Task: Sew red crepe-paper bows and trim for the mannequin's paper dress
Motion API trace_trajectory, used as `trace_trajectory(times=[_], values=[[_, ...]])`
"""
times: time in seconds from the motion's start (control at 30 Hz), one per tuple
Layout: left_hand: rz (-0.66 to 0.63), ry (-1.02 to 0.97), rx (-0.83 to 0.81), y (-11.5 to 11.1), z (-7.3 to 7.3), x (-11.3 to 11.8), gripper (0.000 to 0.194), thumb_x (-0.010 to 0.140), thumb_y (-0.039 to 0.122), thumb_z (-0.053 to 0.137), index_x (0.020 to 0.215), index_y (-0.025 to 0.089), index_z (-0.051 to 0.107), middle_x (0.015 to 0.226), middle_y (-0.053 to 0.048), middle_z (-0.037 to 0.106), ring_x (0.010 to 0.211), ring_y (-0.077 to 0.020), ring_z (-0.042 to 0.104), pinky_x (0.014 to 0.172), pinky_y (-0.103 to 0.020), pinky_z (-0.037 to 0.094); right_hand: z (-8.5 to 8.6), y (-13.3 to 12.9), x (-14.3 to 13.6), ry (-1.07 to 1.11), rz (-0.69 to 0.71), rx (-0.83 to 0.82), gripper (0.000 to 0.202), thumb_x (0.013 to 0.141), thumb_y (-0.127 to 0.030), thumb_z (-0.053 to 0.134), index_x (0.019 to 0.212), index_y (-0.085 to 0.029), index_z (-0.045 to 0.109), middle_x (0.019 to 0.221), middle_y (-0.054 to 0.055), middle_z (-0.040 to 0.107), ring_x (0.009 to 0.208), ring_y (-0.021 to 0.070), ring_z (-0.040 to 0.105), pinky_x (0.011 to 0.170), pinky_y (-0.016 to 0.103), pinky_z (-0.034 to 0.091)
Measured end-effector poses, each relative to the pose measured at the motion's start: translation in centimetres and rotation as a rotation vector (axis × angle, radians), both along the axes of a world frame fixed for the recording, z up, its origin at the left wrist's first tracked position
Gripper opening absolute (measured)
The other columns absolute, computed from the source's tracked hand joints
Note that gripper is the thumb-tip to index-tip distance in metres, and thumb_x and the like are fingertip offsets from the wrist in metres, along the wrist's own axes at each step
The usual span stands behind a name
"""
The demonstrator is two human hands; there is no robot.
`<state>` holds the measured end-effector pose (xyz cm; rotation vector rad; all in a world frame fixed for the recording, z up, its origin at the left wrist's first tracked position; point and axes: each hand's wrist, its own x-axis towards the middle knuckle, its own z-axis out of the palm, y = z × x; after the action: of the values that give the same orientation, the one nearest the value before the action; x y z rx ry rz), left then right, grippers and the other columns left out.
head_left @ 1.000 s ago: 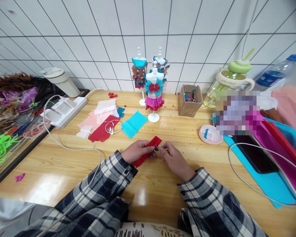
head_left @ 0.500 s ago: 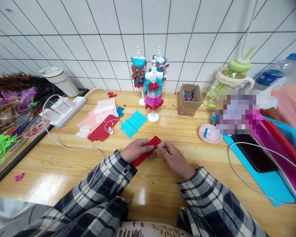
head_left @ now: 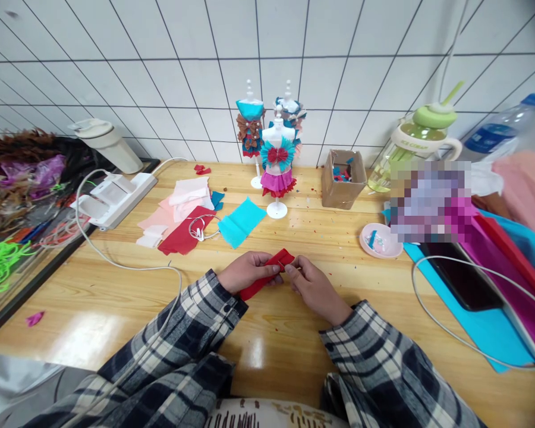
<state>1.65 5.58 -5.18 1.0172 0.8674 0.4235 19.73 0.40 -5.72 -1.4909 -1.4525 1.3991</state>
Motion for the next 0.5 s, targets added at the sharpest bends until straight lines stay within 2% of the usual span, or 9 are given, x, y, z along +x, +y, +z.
trace_trajectory(times=[0.4,0.5], values=[[-0.007,0.006,0.021,-0.10,0.34,0.05,0.035,0.070,0.039,0.076,0.088,0.010,0.068,0.074,-0.004,0.069,0.064,-0.0113,0.058,0.067,-0.025,0.045,-0.03,0.03,-0.06,0.013,-0.006,-0.002,0.027,0.089,-0.048,0.042,0.082,-0.022,0.045,0.062,-0.005,0.047,0.057,0.0133,0.045,0.055,0.027,0.035],[0.031,-0.006,0.026,-0.17,0.46,0.12,0.037,0.073,0.041,0.073,0.093,0.011,0.066,0.079,-0.004,0.068,0.065,-0.0115,0.059,0.067,-0.026,0.046,-0.01,0.09,-0.01,-0.002,-0.022,0.002,0.026,0.088,-0.047,0.043,0.082,-0.022,0.045,0.062,-0.005,0.047,0.057,0.0134,0.045,0.056,0.027,0.036]])
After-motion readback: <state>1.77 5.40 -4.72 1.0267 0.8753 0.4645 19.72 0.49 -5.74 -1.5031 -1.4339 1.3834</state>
